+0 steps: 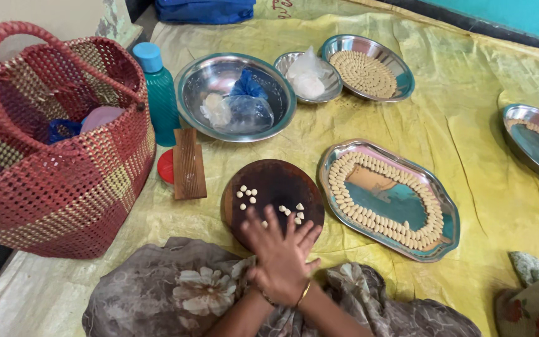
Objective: The person rolls small pieces of dough into balls on a wooden board, then uses a wooden ridged tool to press patterns into them. The finished pieces are placed onto a metal tray.
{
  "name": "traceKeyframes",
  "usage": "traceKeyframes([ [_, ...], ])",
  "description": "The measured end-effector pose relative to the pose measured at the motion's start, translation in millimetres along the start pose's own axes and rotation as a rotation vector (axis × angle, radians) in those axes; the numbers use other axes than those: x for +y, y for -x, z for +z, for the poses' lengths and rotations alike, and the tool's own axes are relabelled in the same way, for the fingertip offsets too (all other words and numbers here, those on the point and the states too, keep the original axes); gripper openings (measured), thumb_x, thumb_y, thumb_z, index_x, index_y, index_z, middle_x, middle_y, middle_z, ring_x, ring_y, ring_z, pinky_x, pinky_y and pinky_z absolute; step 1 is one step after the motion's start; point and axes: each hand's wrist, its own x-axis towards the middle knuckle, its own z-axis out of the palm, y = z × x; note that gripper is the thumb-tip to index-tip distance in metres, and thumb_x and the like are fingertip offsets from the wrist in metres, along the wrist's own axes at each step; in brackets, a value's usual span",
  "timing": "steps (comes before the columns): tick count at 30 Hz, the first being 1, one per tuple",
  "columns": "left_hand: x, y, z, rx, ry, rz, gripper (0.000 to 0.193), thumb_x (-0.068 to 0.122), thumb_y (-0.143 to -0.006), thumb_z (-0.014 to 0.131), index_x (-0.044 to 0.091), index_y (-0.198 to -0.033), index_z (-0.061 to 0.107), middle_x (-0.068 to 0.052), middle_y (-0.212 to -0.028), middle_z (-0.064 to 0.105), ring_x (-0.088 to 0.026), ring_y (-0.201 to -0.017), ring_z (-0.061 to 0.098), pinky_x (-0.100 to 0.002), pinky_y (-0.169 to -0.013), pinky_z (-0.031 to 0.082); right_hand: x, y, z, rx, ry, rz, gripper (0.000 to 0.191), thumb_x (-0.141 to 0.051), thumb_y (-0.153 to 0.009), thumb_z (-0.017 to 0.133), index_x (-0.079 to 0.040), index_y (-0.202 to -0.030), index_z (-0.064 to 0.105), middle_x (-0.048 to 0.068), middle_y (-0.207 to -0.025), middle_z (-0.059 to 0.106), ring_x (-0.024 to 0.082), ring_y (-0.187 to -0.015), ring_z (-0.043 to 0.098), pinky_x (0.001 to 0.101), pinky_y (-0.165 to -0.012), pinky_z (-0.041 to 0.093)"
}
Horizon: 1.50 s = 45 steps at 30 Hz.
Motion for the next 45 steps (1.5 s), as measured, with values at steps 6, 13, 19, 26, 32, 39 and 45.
traceKeyframes([
  [6,19,2,-2,0.000,-0.013,0.076,0.111,0.091,-0.092,0.020,0.009,-0.168,0.014,-0.016,-0.177,0.007,-0.029,-0.161,0.012,-0.062,-0.127,0.010,19,6,-3,-0.022,-0.072,0.107,0.074,-0.056,-0.105,0.023,-0.011,-0.163,0.031,0.011,-0.175,0.019,0.039,-0.162,0.002,0.0659,-0.123,-0.012],
  [13,6,-5,16,0.079,0.072,-0.120,0.094,0.079,-0.082,0.026,0.029,-0.161,0.013,-0.007,-0.167,0.021,-0.024,-0.154,0.020,-0.056,-0.115,0.028,5,-9,-8,0.047,0.046,0.116,0.070,-0.049,-0.103,0.031,-0.011,-0.161,0.032,0.013,-0.173,0.021,0.039,-0.161,0.002,0.0677,-0.121,-0.010],
  [19,23,-5,11,0.110,0.290,0.084,0.088,0.078,-0.093,0.035,0.011,-0.151,0.042,-0.016,-0.152,0.047,-0.032,-0.146,0.041,-0.049,-0.120,0.035,12,-3,-10,-0.080,0.008,0.217,0.066,-0.042,-0.101,0.038,-0.011,-0.159,0.034,0.015,-0.171,0.023,0.040,-0.159,0.002,0.0692,-0.119,-0.008],
  [26,19,-10,26,0.283,-0.005,-0.102,0.043,0.032,-0.100,0.055,0.004,-0.132,0.061,-0.008,-0.130,0.066,-0.020,-0.121,0.061,-0.036,-0.110,0.048,85,-16,-29,0.304,-0.048,0.606,0.057,-0.032,-0.098,0.042,-0.010,-0.150,0.046,0.017,-0.158,0.044,0.043,-0.156,0.014,0.0671,-0.119,0.002],
  [32,44,-14,42,0.437,-0.360,-0.135,0.035,0.034,-0.098,0.063,0.000,-0.108,0.069,-0.011,-0.092,0.072,-0.017,-0.079,0.070,-0.028,-0.073,0.057,81,7,-28,0.402,-0.212,0.504,0.037,-0.025,-0.105,0.052,-0.006,-0.135,0.060,0.020,-0.139,0.059,0.039,-0.135,0.050,0.0455,-0.115,0.035],
  [39,92,-21,55,0.742,-0.794,0.076,0.040,0.042,-0.097,0.066,0.005,-0.080,0.062,-0.005,-0.068,0.064,-0.013,-0.054,0.059,-0.026,-0.048,0.046,73,17,-15,0.380,-0.315,0.545,0.028,-0.019,-0.095,0.064,-0.006,-0.118,0.071,0.018,-0.130,0.064,0.036,-0.123,0.059,0.0426,-0.106,0.043],
  [45,114,-24,63,0.876,-0.962,0.269,0.011,0.020,-0.093,0.063,0.012,-0.096,0.068,0.004,-0.081,0.067,-0.005,-0.067,0.061,-0.023,-0.057,0.052,66,15,-15,0.361,-0.382,0.547,0.025,-0.015,-0.093,0.066,-0.004,-0.115,0.071,0.017,-0.128,0.064,0.035,-0.119,0.062,0.0405,-0.101,0.047],
])
